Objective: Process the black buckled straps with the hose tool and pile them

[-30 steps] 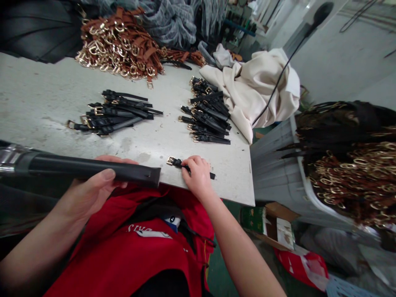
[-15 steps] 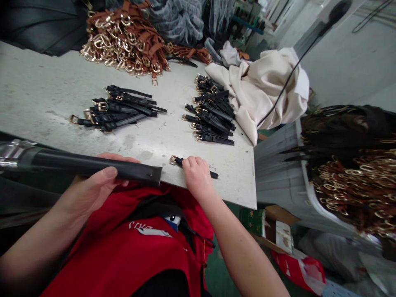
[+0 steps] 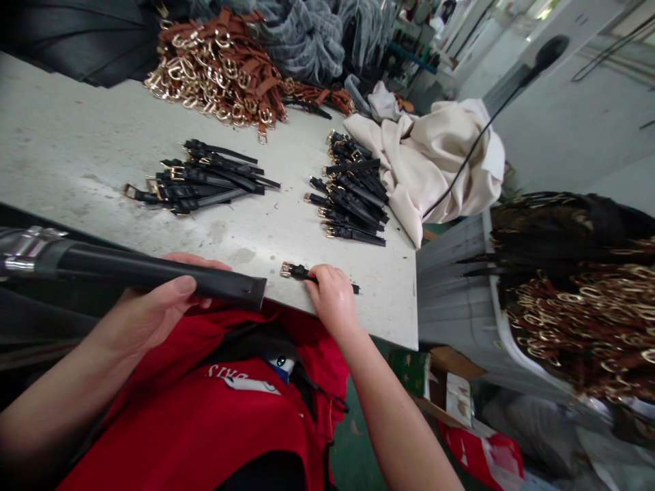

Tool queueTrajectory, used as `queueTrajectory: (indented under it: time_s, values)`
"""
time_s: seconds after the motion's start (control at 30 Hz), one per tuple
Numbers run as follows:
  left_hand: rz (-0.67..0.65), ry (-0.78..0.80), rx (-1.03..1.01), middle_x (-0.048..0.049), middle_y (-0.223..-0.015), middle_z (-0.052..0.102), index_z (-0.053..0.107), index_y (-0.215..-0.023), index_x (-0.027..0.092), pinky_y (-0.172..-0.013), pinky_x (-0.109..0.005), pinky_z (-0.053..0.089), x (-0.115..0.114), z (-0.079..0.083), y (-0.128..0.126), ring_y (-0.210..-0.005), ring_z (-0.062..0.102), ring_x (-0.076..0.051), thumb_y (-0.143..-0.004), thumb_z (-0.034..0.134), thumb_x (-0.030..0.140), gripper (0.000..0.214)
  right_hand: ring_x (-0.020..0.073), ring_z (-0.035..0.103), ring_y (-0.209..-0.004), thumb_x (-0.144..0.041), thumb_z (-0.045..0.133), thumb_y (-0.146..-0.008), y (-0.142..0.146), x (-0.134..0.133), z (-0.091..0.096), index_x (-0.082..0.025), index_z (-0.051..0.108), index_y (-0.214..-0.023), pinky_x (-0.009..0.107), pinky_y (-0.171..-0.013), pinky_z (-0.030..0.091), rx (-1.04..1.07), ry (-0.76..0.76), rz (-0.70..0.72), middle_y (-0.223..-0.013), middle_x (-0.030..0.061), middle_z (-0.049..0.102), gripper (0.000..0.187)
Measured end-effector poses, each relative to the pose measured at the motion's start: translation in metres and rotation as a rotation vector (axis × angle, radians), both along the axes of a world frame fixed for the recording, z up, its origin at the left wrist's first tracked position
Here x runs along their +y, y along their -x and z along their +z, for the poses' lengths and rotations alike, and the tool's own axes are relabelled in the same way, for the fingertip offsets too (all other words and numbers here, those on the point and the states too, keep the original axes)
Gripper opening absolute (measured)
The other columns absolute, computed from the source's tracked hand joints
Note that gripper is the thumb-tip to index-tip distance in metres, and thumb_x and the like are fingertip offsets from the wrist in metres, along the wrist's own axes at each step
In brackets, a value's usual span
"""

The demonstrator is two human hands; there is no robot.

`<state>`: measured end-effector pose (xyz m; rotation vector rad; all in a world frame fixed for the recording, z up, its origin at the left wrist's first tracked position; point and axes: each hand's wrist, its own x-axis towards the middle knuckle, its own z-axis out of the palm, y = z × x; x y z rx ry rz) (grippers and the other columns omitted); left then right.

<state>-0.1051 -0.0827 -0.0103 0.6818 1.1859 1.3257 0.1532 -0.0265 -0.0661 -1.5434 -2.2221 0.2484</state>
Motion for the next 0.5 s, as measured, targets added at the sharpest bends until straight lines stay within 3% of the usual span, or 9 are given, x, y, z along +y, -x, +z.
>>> queueTrajectory:
  time_s: [0.23, 0.5]
  values:
    - [-0.007, -0.001, -0.012, -0.0047, -0.08, 0.074, 0.073, -0.078, 0.018, -0.053, -0.022, 0.05, -0.002, 0.001, 0.0, -0.056, 0.056, -0.012, -0.058, 0.082, 0.031, 0.026, 0.0258, 0.056, -0.086, -0.018, 0.054, -0.091, 0.016, 0.004, 0.011, -0.019, 0.064, -0.086, 0.037, -0.079, 0.043, -0.265, 0.016, 0.017, -0.093, 0.0109, 0.066, 0.011]
    - [-0.034, -0.033, -0.031, -0.006, -0.086, 0.076, 0.073, -0.084, 0.018, -0.056, -0.021, 0.051, -0.004, -0.004, 0.003, -0.067, 0.063, -0.015, -0.062, 0.083, 0.033, 0.029, 0.0218, 0.055, -0.086, -0.016, 0.057, -0.086, 0.009, 0.023, 0.015, -0.021, 0.059, -0.076, 0.034, -0.08, 0.042, -0.141, 0.187, 0.09, -0.086, 0.0052, 0.06, 0.011]
